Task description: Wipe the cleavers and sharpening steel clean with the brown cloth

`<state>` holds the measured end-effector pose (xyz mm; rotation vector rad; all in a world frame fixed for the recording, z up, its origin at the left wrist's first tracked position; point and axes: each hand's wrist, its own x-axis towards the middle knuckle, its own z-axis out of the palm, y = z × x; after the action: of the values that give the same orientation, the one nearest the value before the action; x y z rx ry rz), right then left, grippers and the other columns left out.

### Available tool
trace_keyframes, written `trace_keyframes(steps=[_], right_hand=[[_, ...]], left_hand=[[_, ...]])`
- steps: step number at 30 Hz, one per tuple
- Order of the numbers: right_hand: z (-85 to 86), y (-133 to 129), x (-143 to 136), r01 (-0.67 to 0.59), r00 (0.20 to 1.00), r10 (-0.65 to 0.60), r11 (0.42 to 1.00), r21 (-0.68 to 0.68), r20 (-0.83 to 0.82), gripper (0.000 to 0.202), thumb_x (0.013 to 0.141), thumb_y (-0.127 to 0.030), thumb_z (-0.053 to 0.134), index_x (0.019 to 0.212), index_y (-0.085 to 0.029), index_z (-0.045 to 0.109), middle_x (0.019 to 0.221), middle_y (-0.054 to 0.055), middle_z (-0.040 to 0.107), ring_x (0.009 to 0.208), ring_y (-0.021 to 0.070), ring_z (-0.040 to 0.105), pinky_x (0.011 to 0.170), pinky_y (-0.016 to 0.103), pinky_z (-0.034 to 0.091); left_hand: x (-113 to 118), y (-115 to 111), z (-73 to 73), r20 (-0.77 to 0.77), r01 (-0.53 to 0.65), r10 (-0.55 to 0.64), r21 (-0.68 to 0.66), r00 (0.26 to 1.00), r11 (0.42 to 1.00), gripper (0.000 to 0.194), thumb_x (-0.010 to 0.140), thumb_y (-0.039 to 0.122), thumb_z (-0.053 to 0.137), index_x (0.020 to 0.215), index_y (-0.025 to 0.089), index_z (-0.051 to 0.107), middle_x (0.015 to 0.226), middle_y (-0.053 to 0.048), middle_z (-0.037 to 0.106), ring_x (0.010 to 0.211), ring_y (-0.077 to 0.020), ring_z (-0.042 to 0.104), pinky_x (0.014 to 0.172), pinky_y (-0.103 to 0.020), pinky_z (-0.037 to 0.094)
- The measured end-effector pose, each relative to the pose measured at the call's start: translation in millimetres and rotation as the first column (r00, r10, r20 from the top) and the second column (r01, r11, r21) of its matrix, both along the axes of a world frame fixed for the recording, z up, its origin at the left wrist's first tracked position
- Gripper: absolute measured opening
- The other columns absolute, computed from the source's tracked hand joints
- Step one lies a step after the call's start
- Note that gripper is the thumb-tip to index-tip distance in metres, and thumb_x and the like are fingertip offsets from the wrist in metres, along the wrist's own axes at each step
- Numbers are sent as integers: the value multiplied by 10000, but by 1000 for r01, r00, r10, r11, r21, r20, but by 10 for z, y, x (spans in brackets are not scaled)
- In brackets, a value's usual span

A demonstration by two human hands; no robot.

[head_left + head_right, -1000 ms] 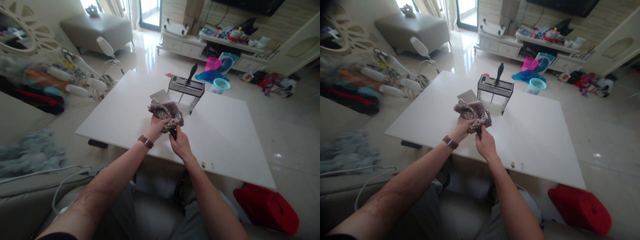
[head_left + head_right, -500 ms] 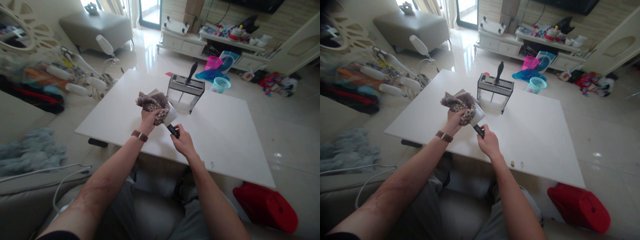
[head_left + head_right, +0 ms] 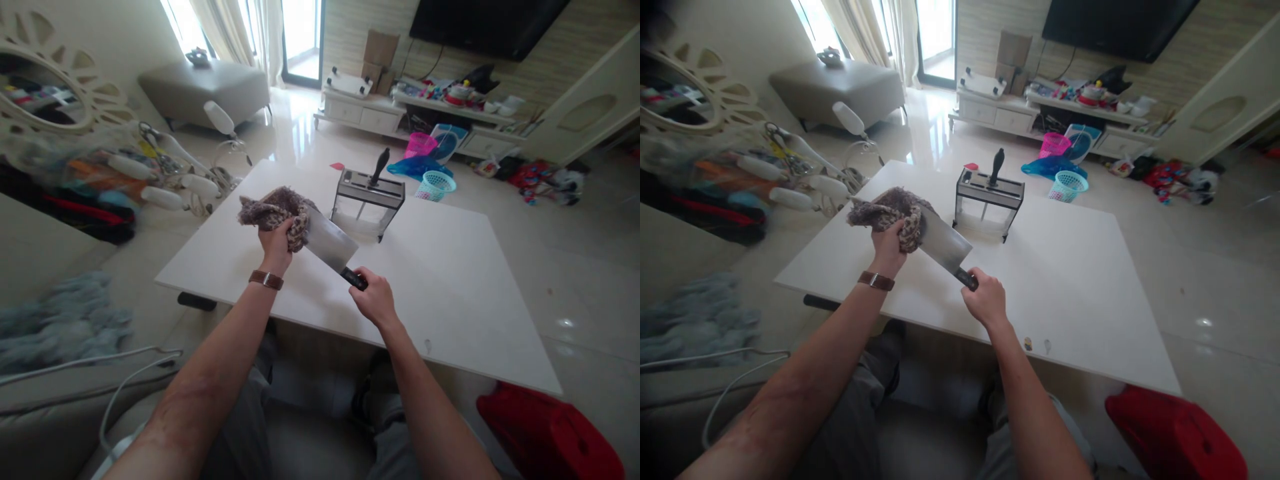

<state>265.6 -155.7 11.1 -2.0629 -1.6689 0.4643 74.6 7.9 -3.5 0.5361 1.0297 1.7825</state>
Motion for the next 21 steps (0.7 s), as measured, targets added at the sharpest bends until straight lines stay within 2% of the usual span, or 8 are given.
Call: trace_keyframes(steps=[3, 5, 7, 11, 14, 16, 21], right_hand=[[2, -9, 32, 25, 997, -27, 999, 27, 74, 258, 748, -270, 596, 955, -284, 749, 754, 23, 737, 718, 227, 645, 671, 294, 406], [4, -6, 60, 35, 994, -39, 999, 42, 100, 260, 751, -273, 593, 956, -288, 753, 768, 26, 747, 719, 230, 652, 668, 295, 408], [12, 3, 77, 35, 995, -41, 998, 55, 95, 269, 752, -277, 593, 962, -291, 760, 782, 26, 758, 728, 232, 664, 677, 299, 423], [36, 19, 110, 34, 996, -39, 997, 69, 79, 300, 745, -287, 604, 990, -297, 778, 813, 26, 777, 769, 244, 692, 720, 315, 464], [31, -7, 256, 54, 993, -57, 998, 29, 107, 338, 733, -284, 615, 1016, -315, 796, 860, 26, 798, 818, 256, 714, 748, 325, 487], [3, -52, 436, 66, 985, -63, 998, -14, 160, 364, 736, -286, 614, 1043, -326, 806, 905, 32, 811, 856, 268, 728, 758, 334, 495], [-145, -220, 939, 102, 930, -40, 983, -153, 364, 409, 759, -299, 618, 1122, -325, 805, 977, 68, 819, 889, 300, 743, 749, 362, 512]], left_hand=[[-66, -30, 34, -79, 251, -254, -36, 964, 967, 440, 493, 182, 908, 893, 141, 728, 941, -85, 786, 888, -241, 752, 863, -392, 626], [-75, -50, 52, -103, 337, -345, -86, 933, 938, 460, 466, 179, 931, 883, 123, 745, 940, -110, 789, 855, -253, 750, 849, -417, 629], [-54, -52, 61, -77, 297, -303, -84, 950, 951, 455, 460, 170, 935, 874, 125, 750, 940, -111, 790, 854, -259, 750, 849, -429, 630], [-32, 24, 50, 10, 79, -79, -22, 997, 997, 388, 491, 150, 901, 840, 149, 730, 933, -72, 787, 888, -243, 752, 866, -406, 634], [-121, 112, 27, 77, -79, 83, -47, 994, 996, 340, 556, 139, 854, 864, 175, 715, 951, -41, 782, 941, -227, 751, 879, -384, 635], [-208, 153, 13, 138, -94, 105, -81, 985, 992, 298, 618, 153, 819, 893, 192, 711, 973, -34, 780, 978, -213, 746, 890, -367, 632], [-286, 142, 14, 165, 41, -26, -87, 986, 995, 258, 690, 248, 835, 917, 204, 720, 997, -46, 778, 1028, -211, 732, 926, -359, 621]])
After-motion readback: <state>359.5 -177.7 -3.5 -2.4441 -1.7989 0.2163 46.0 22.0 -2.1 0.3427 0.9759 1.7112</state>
